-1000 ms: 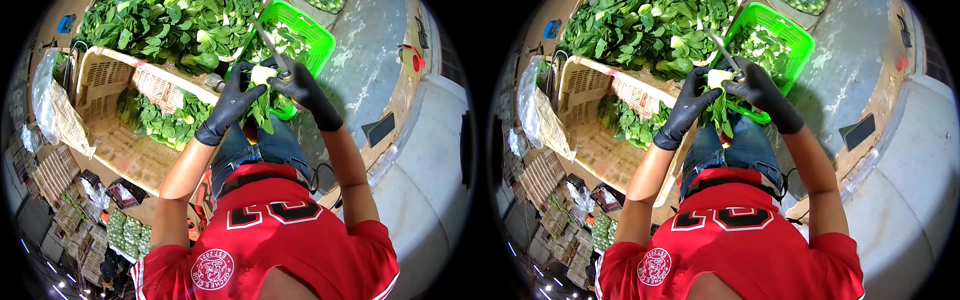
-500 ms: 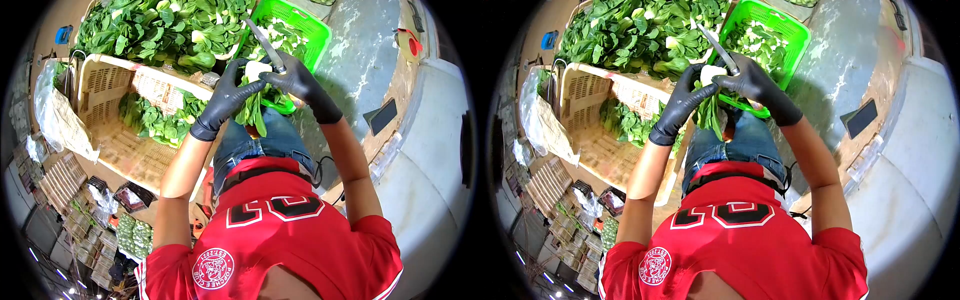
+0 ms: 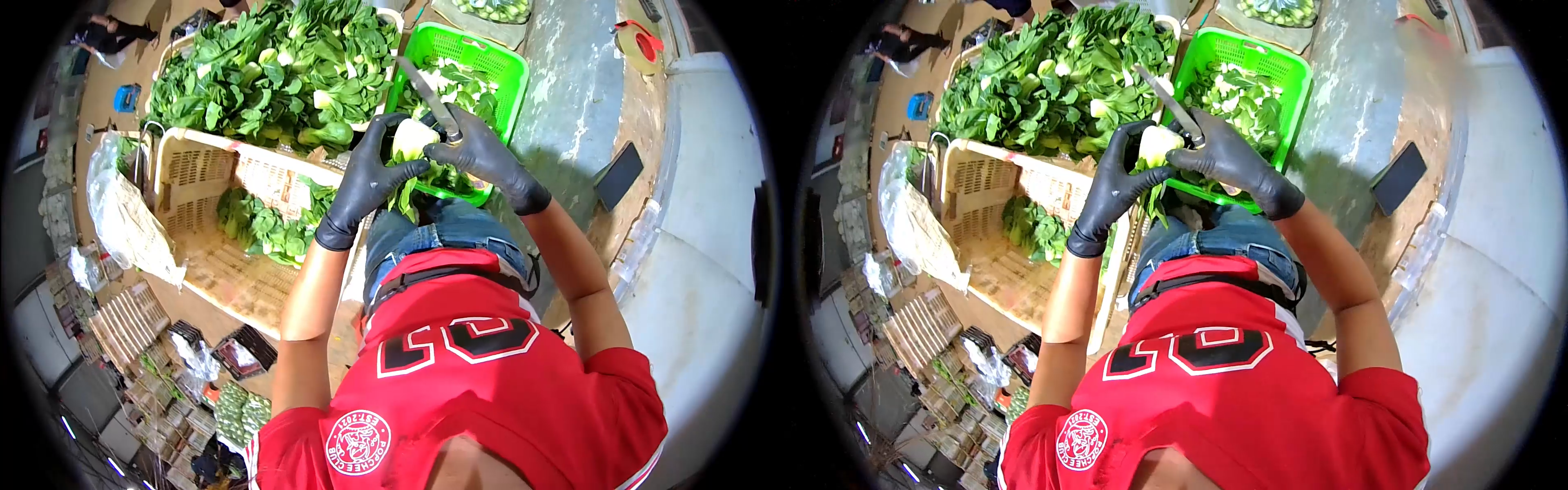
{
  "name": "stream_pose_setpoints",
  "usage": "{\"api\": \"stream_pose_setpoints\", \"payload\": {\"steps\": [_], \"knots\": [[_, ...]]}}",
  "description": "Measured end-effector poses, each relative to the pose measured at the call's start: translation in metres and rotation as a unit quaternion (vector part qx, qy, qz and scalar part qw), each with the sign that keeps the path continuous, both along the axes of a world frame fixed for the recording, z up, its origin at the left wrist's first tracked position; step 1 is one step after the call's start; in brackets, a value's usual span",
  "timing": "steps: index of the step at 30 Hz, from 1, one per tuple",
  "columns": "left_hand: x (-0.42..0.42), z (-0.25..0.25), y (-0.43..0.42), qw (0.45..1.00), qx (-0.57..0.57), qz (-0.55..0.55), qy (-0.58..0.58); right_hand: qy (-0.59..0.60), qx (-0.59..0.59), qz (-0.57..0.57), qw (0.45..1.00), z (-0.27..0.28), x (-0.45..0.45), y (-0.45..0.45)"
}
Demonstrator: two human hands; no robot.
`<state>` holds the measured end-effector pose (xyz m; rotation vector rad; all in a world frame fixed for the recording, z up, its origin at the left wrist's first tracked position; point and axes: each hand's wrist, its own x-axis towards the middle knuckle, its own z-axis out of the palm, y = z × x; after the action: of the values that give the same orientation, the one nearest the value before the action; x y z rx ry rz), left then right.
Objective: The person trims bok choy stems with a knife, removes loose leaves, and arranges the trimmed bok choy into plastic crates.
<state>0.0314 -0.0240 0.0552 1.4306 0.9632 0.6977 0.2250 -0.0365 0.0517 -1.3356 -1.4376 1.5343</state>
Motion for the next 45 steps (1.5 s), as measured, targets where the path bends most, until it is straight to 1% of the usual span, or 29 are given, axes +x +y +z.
{"api": "stream_pose_setpoints", "payload": {"steps": [2,3,6,7,11,14,15,16,18,19,20,21,22,24,25,27,29,33,34,36,37,38,39,40,41,42,43,44,45], "knots": [[0.003,0.006,0.001,1.0,-0.005,-0.015,-0.002,-0.01,0.109,-0.004,0.994,-0.008,0.005,-0.005],[0.006,0.014,0.001,1.0,-0.014,-0.023,-0.008,-0.053,0.102,-0.003,0.993,-0.011,0.007,-0.005],[0.013,0.024,0.003,0.998,-0.014,-0.059,0.001,-0.051,0.124,-0.008,0.991,-0.007,0.01,-0.009],[0.013,0.024,0.003,0.997,-0.013,-0.076,0.021,-0.026,0.173,-0.023,0.984,-0.008,0.009,-0.011],[0.015,0.022,0.001,0.99,-0.075,-0.12,0.0,-0.021,0.167,0.054,0.984,-0.005,0.025,-0.011],[0.009,0.006,0.0,0.988,-0.081,-0.132,0.03,-0.064,0.174,0.118,0.976,-0.013,0.036,-0.008],[0.006,0.003,-0.002,0.986,-0.108,-0.126,-0.014,-0.093,0.212,0.103,0.967,-0.022,0.039,-0.008],[0.005,0.0,-0.005,0.982,-0.135,-0.12,-0.061,-0.104,0.079,0.123,0.984,-0.027,0.052,-0.005],[0.003,-0.005,-0.008,0.986,-0.139,-0.075,-0.048,-0.052,0.162,0.061,0.984,-0.034,0.054,-0.01],[0.002,-0.006,-0.012,0.989,-0.136,-0.04,-0.043,-0.177,0.193,0.024,0.965,-0.032,0.053,-0.014],[0.002,-0.005,-0.016,0.991,-0.131,-0.005,-0.04,-0.3,0.222,-0.013,0.928,-0.027,0.051,-0.018],[0.006,0.004,-0.018,0.989,-0.147,0.02,-0.025,-0.346,0.209,-0.024,0.914,-0.022,0.048,-0.021],[0.005,0.0,-0.022,0.986,-0.16,0.05,-0.022,-0.325,0.228,-0.047,0.917,-0.022,0.045,-0.025],[0.007,-0.001,-0.024,0.977,-0.203,0.051,-0.041,-0.349,0.243,-0.009,0.905,-0.015,0.033,-0.034],[0.012,0.0,-0.027,0.979,-0.18,0.077,-0.063,-0.339,0.263,-0.015,0.903,-0.014,0.029,-0.036],[0.015,-0.004,-0.026,0.978,-0.187,0.061,-0.068,-0.316,0.304,-0.029,0.898,-0.018,0.021,-0.039],[0.012,-0.009,-0.026,0.984,-0.16,0.059,-0.047,-0.317,0.295,-0.04,0.9,-0.019,0.017,-0.039],[0.015,0.003,-0.028,0.993,-0.096,0.073,-0.013,-0.311,0.253,-0.043,0.915,-0.02,0.009,-0.039],[0.015,0.009,-0.029,0.989,-0.126,0.082,0.002,-0.307,0.239,-0.042,0.92,-0.019,0.006,-0.039],[0.012,0.011,-0.027,0.995,-0.062,0.07,0.025,-0.313,0.227,-0.063,0.92,-0.023,0.002,-0.036],[0.014,0.014,-0.028,0.995,-0.065,0.078,0.003,-0.316,0.216,-0.069,0.921,-0.03,-0.001,-0.036],[0.011,0.013,-0.029,0.993,-0.085,0.074,0.033,-0.317,0.207,-0.073,0.923,-0.04,-0.002,-0.037],[0.001,-0.005,-0.028,0.995,-0.069,0.056,0.052,-0.314,0.152,-0.064,0.935,-0.058,-0.001,-0.039],[-0.005,-0.013,-0.033,0.996,-0.073,0.056,0.021,-0.308,0.103,-0.055,0.944,-0.082,0.002,-0.038],[-0.004,-0.003,-0.038,0.991,-0.115,0.068,0.004,-0.248,0.017,-0.03,0.968,-0.108,0.014,-0.037],[-0.003,0.004,-0.035,0.994,-0.09,0.041,0.048,-0.156,0.01,-0.037,0.987,-0.184,0.037,-0.049],[0.004,0.001,-0.035,0.996,-0.066,0.055,-0.024,-0.325,0.039,0.003,0.945,-0.187,0.046,-0.05],[0.007,0.001,-0.026,0.999,-0.029,0.036,-0.026,-0.288,-0.051,0.013,0.956,-0.182,0.06,-0.049],[0.007,-0.007,-0.024,0.997,0.028,0.06,0.041,-0.213,-0.047,-0.051,0.975,-0.168,0.061,-0.052]]}}
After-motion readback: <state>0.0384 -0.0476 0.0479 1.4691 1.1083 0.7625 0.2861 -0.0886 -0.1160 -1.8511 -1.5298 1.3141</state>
